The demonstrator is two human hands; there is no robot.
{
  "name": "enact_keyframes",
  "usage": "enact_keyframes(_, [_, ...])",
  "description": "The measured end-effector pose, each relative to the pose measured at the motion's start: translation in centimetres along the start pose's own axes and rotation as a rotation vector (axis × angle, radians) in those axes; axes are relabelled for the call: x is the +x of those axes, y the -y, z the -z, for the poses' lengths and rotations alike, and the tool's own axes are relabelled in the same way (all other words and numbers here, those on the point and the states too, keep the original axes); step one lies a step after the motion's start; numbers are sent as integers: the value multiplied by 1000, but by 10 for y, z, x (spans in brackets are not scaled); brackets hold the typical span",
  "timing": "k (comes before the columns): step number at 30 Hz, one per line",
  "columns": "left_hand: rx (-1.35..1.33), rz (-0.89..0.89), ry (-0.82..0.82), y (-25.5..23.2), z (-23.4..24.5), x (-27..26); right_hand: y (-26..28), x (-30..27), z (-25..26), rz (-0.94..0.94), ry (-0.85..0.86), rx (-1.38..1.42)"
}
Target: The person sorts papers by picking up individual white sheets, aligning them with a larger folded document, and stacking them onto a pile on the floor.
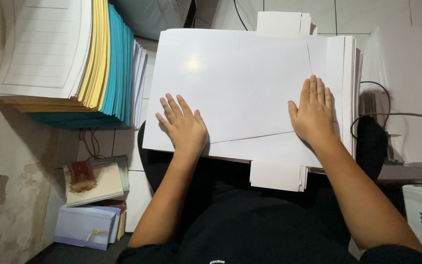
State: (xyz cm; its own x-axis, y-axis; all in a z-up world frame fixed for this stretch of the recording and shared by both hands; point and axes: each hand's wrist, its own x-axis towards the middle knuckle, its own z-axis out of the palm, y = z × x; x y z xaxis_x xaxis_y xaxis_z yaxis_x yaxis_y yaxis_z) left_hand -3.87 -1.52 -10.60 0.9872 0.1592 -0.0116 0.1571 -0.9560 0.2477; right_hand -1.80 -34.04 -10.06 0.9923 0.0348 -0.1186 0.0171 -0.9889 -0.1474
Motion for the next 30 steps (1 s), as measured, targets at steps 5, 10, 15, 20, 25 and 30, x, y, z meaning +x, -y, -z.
enact_keyframes(5, [82,-25,-36,-34,-15,47,32,40,-15,-5,-98,-79])
enact_keyframes(10, [28,-216,83,-82,-43,92,110,59,10,186,1,69])
enact_keyframes(15, [-24,-330,80,-65,-33,124,86,88,21,238,19,68])
enact_keyframes(20, [-128,-320,-500,-26,-49,138,34,82,21,74,-83,66])
enact_keyframes(25, [-27,-344,-535,-17,-28,134,8,16,-3,-57,-239,-58])
enact_keyframes(30, [142,-353,-487,-12,-18,112,7,-40,0,-121,-259,-158])
